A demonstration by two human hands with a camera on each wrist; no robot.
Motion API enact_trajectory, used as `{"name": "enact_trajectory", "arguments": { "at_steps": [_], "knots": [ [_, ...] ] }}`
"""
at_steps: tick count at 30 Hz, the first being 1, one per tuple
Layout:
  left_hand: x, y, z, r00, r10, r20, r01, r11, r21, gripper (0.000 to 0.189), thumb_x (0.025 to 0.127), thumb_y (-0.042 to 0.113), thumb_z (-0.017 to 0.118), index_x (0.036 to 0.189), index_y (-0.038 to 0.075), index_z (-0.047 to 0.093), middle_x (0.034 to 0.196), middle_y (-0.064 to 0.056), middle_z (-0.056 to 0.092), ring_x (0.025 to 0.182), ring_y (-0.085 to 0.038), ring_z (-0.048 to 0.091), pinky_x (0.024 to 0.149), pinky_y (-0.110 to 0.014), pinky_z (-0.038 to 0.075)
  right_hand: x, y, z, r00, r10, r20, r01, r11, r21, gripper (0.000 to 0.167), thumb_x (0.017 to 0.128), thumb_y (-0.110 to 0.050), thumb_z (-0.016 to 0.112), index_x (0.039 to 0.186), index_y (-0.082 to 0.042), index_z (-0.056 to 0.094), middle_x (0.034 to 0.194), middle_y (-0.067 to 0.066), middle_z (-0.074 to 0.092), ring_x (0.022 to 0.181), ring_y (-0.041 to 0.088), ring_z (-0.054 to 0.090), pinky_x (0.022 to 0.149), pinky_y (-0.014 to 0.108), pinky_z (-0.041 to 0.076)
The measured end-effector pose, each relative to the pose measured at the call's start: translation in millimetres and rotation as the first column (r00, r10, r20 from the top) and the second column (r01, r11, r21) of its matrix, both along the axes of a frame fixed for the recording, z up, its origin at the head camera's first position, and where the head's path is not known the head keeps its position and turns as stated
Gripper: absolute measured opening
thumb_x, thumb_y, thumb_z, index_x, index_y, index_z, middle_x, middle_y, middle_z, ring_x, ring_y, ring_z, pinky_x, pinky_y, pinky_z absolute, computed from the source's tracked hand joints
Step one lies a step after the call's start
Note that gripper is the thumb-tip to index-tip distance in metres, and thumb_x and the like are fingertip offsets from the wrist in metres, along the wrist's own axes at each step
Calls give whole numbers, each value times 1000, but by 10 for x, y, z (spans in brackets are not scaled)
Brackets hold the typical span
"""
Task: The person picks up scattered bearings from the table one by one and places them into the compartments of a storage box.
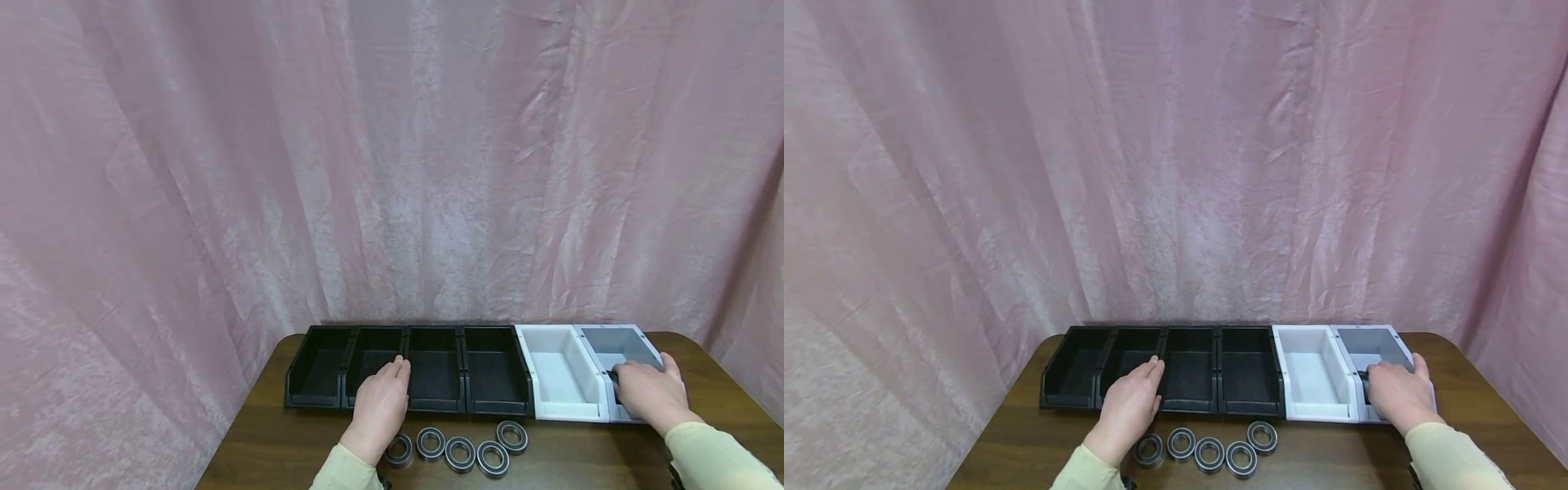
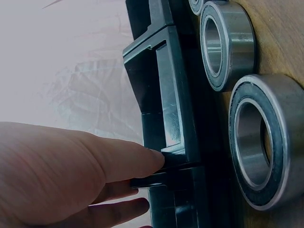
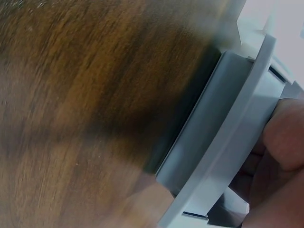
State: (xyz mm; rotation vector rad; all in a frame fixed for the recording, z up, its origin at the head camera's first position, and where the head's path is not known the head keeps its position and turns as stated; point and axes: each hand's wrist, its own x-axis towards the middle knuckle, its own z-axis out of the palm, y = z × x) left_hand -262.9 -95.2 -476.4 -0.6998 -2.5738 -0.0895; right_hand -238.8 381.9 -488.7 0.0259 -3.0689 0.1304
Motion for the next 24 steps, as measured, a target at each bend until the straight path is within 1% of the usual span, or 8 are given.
{"name": "enact_trajectory", "arguments": {
  "at_steps": [5, 7, 9, 12, 14, 17, 19, 24],
  "knots": [
    [9, 1, 5, 1000, -1, -4, 1, 1000, -1, 57, 85, 14, 98, 136, 1, 75, 140, -15, 74, 118, -26, 76, 88, -40, 67, 1, 19, -26, 1000, 12, -23, -12, 1000, 9, 12, 93, -4, 66, 81, -7, 65, 68, 1, 58, 72, 26, 62, 113, 86, 16],
    [9, -1, 8, 1000, -3, -5, 3, 1000, -1, 57, 85, 14, 98, 136, 1, 75, 140, -15, 74, 118, -26, 76, 88, -40, 67, -8, 35, -37, 1000, 16, -26, -16, 1000, 9, 8, 92, -4, 67, 84, -5, 68, 69, 2, 60, 74, 28, 64, 112, 86, 16],
    [9, 1, 15, 1000, -6, -2, 6, 1000, 2, 58, 85, 14, 98, 136, 1, 75, 140, -15, 74, 118, -26, 76, 88, -40, 67, -15, 43, -37, 1000, 8, -16, -8, 1000, 8, 6, 92, -5, 68, 92, 0, 72, 73, 5, 65, 78, 32, 68, 113, 86, 16],
    [3, 6, 20, 1000, -12, -5, 12, 1000, 6, 58, 85, 13, 98, 136, 1, 75, 140, -15, 74, 118, -26, 76, 88, -40, 67, -18, 49, -35, 1000, -2, -9, 2, 1000, 9, 17, 92, -7, 72, 103, 6, 74, 81, 11, 71, 85, 38, 71, 113, 86, 16],
    [-11, 4, 10, 1000, -15, -11, 15, 1000, 5, 58, 84, 13, 98, 136, 1, 75, 140, -16, 74, 117, -27, 76, 87, -40, 67, -10, 40, -27, 1000, -4, -19, 4, 1000, 12, 24, 91, -7, 75, 109, 9, 74, 87, 16, 74, 89, 41, 72, 113, 85, 17],
    [-15, 1, 4, 1000, -15, -19, 15, 1000, 3, 58, 84, 14, 98, 136, 1, 75, 140, -16, 74, 117, -27, 76, 88, -40, 67, 4, 34, -25, 998, 11, -68, -10, 1000, 21, 33, 89, -9, 81, 114, 10, 74, 96, 23, 76, 95, 45, 73, 113, 84, 21],
    [-17, -2, -7, 1000, -10, -16, 10, 1000, -1, 59, 84, 14, 98, 136, 1, 75, 140, -15, 74, 118, -27, 76, 88, -41, 67, 19, 32, -25, 994, 26, -108, -24, 999, 25, 38, 87, -10, 84, 117, 11, 73, 104, 27, 76, 101, 48, 72, 112, 84, 23],
    [-4, -4, -24, 1000, 1, 4, -1, 1000, -5, 59, 84, 15, 99, 137, 1, 75, 141, -15, 74, 119, -27, 76, 90, -42, 67, 83, 27, -33, 984, 41, -176, -43, 999, -5, 46, 88, -11, 85, 124, 14, 71, 121, 36, 71, 120, 56, 64, 115, 83, 22]
  ]
}}
